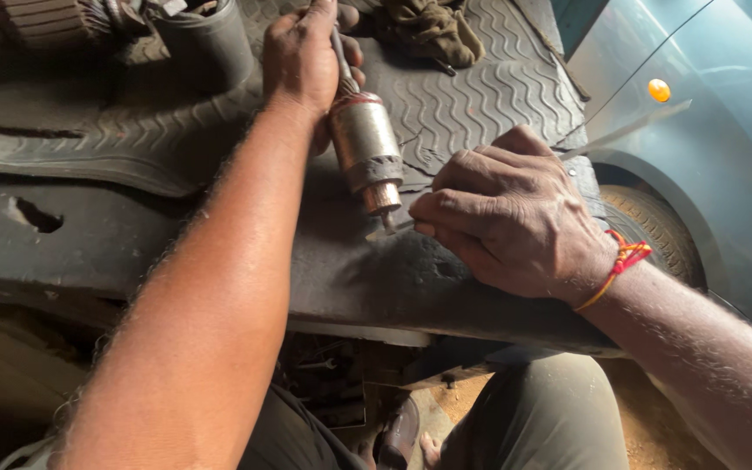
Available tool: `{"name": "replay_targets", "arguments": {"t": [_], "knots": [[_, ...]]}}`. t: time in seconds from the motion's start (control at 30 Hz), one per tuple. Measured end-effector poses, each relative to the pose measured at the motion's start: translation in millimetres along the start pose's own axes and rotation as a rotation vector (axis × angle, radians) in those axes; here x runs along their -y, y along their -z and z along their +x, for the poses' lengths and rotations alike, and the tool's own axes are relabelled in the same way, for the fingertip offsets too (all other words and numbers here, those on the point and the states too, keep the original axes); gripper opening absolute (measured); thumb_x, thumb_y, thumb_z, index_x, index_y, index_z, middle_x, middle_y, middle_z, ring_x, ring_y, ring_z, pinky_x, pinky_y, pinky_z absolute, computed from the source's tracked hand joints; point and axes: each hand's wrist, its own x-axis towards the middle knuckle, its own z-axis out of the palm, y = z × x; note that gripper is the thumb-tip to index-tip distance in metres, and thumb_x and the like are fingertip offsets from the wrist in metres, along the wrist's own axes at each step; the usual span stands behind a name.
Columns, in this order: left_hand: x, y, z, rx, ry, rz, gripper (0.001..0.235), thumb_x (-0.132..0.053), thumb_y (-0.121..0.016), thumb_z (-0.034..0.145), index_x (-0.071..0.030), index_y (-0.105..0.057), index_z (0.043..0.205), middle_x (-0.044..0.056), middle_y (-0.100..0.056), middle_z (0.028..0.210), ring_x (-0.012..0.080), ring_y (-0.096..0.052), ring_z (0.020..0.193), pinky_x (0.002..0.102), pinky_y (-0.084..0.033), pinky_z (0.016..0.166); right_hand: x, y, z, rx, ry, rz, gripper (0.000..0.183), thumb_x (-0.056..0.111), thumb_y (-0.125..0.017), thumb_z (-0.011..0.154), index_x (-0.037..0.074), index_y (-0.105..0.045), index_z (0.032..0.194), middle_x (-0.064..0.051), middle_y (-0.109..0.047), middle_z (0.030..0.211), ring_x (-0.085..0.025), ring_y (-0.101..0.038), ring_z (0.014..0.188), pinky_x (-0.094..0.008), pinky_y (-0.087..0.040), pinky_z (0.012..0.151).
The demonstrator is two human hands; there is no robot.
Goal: The person uses a flat metal tool to scrape and clean the surface of a cylindrical motor component held in the left hand. The person repeatedly rotates the component and scrapes different sections while seated at a workbench.
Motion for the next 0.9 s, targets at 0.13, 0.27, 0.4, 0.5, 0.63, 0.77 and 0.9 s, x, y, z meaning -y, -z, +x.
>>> {"name": "replay_targets", "arguments": {"t": [0.13, 0.27, 0.4, 0.5, 0.63, 0.77, 0.9], "knots": [[-2.5, 0.0, -3.1, -0.029, 0.074, 0.04, 0.041, -0.047, -0.063, 0.098, -0.007, -0.068, 0.093, 0.002, -0.066, 0.066, 0.0108, -0.063, 0.05, 0.028, -0.054, 0.046, 0.5, -0.5, 1.2, 0.0, -0.078, -0.042, 0.013, 0.021, -0.078, 0.092, 0.017, -0.075, 0.104, 0.001, -0.066, 0.091, -0.019, -0.064, 0.083, -0.038, -0.041, 0.079], [-0.5, 0.5, -1.7, -0.031, 0.071, -0.139, 0.038, -0.042, -0.064, 0.099, -0.005, -0.07, 0.097, 0.005, -0.067, 0.069, 0.0118, -0.062, 0.052, 0.028, -0.053, 0.048, 0.3, 0.6, 2.0, 0.032, -0.012, 0.006, 0.014, 0.024, -0.079, 0.088, 0.016, -0.074, 0.099, 0.002, -0.066, 0.089, -0.019, -0.064, 0.082, -0.038, -0.042, 0.081], [-0.5, 4.7, 0.3, 0.048, 0.037, -0.301, 0.033, -0.037, -0.061, 0.101, -0.005, -0.068, 0.101, 0.009, -0.073, 0.076, 0.0132, -0.063, 0.056, 0.028, -0.052, 0.05, -0.1, 1.8, 2.1, -0.008, -0.04, 0.011, 0.014, 0.021, -0.078, 0.09, 0.017, -0.074, 0.103, 0.002, -0.066, 0.091, -0.018, -0.065, 0.084, -0.038, -0.042, 0.082], [-5.5, 5.6, 1.0, 0.027, -0.006, -0.393, 0.026, -0.03, -0.06, 0.099, -0.004, -0.066, 0.101, 0.014, -0.078, 0.083, 0.0168, -0.063, 0.056, 0.03, -0.051, 0.049, 0.3, 0.6, 2.2, 0.011, -0.057, 0.003, 0.016, 0.021, -0.079, 0.089, 0.017, -0.076, 0.104, 0.001, -0.065, 0.092, -0.02, -0.064, 0.083, -0.039, -0.041, 0.079], [-11.8, 3.0, -4.1, -0.005, 0.094, -0.228, 0.027, -0.034, -0.058, 0.098, -0.008, -0.066, 0.098, 0.01, -0.079, 0.08, 0.0143, -0.063, 0.053, 0.029, -0.053, 0.049, 1.3, 0.4, 5.3, 0.011, -0.046, 0.0, 0.02, 0.022, -0.079, 0.089, 0.017, -0.076, 0.108, -0.001, -0.065, 0.095, -0.022, -0.065, 0.086, -0.039, -0.043, 0.077], [-13.1, -0.2, 1.1, 0.014, 0.269, -0.141, 0.022, -0.031, -0.066, 0.095, -0.009, -0.068, 0.096, 0.007, -0.074, 0.075, 0.0135, -0.062, 0.055, 0.031, -0.055, 0.05, 0.6, 0.1, 5.5, 0.011, -0.086, 0.059, 0.022, 0.02, -0.08, 0.088, 0.015, -0.076, 0.109, -0.005, -0.065, 0.097, -0.025, -0.066, 0.088, -0.04, -0.049, 0.076], [-4.9, -4.9, 5.8, 0.042, 0.167, -0.243, 0.024, -0.027, -0.072, 0.094, -0.006, -0.063, 0.092, 0.007, -0.067, 0.073, 0.0168, -0.061, 0.058, 0.034, -0.054, 0.051, -2.2, -1.2, 1.0, 0.028, -0.112, 0.118, 0.026, 0.02, -0.082, 0.086, 0.014, -0.076, 0.111, -0.007, -0.066, 0.1, -0.027, -0.067, 0.088, -0.038, -0.054, 0.076]]}}
